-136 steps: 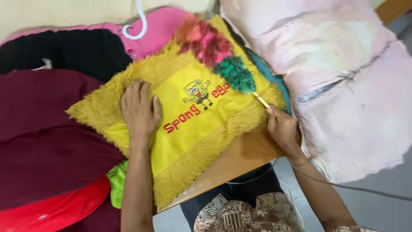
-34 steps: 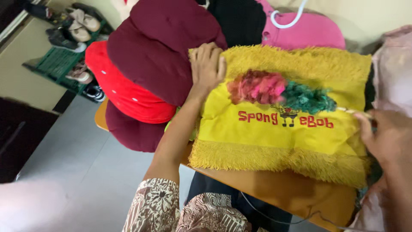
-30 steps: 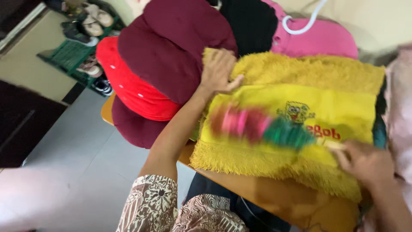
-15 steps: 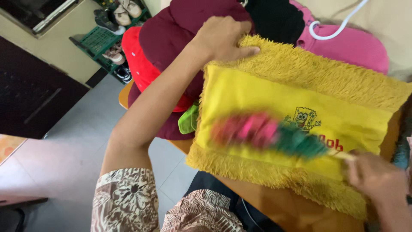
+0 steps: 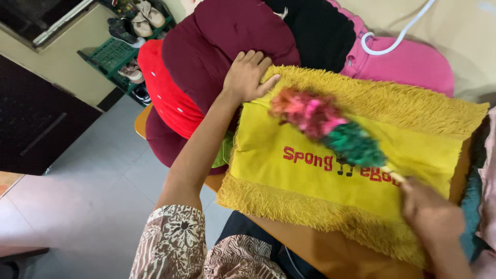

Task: The person cleans a yellow pillow using a duster, hitting it repeatedly on both sides while holding it on a table.

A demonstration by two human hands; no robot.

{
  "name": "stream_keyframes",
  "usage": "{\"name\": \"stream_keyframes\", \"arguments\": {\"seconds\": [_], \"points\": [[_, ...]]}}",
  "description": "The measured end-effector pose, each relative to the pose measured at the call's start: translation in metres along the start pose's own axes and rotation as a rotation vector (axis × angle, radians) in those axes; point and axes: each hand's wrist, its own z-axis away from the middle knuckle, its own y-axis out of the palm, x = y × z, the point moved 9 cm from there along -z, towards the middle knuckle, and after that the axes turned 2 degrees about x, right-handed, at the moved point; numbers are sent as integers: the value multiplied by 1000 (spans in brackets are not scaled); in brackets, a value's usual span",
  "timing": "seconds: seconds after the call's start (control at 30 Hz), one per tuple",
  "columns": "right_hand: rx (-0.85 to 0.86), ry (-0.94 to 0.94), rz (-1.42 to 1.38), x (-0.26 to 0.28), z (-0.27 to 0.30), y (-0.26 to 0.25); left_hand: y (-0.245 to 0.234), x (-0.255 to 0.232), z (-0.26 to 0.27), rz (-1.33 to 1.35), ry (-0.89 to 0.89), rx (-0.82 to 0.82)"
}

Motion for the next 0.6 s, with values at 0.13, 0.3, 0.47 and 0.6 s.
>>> {"name": "stream_keyframes", "arguments": {"seconds": [0.13, 0.3, 0.47, 0.6], "points": [[-86, -493, -322, 50, 16, -12, -6, 0, 3, 14, 33, -76], [216, -17, 119, -17, -7, 13, -5, -2, 3, -9, 31, -86], [-154, -414, -306, 31, 20, -14, -2, -2, 2, -18, 16, -75], [35, -203, -288, -33, 13, 32, -3, -5, 2, -35, 28, -109]]}}
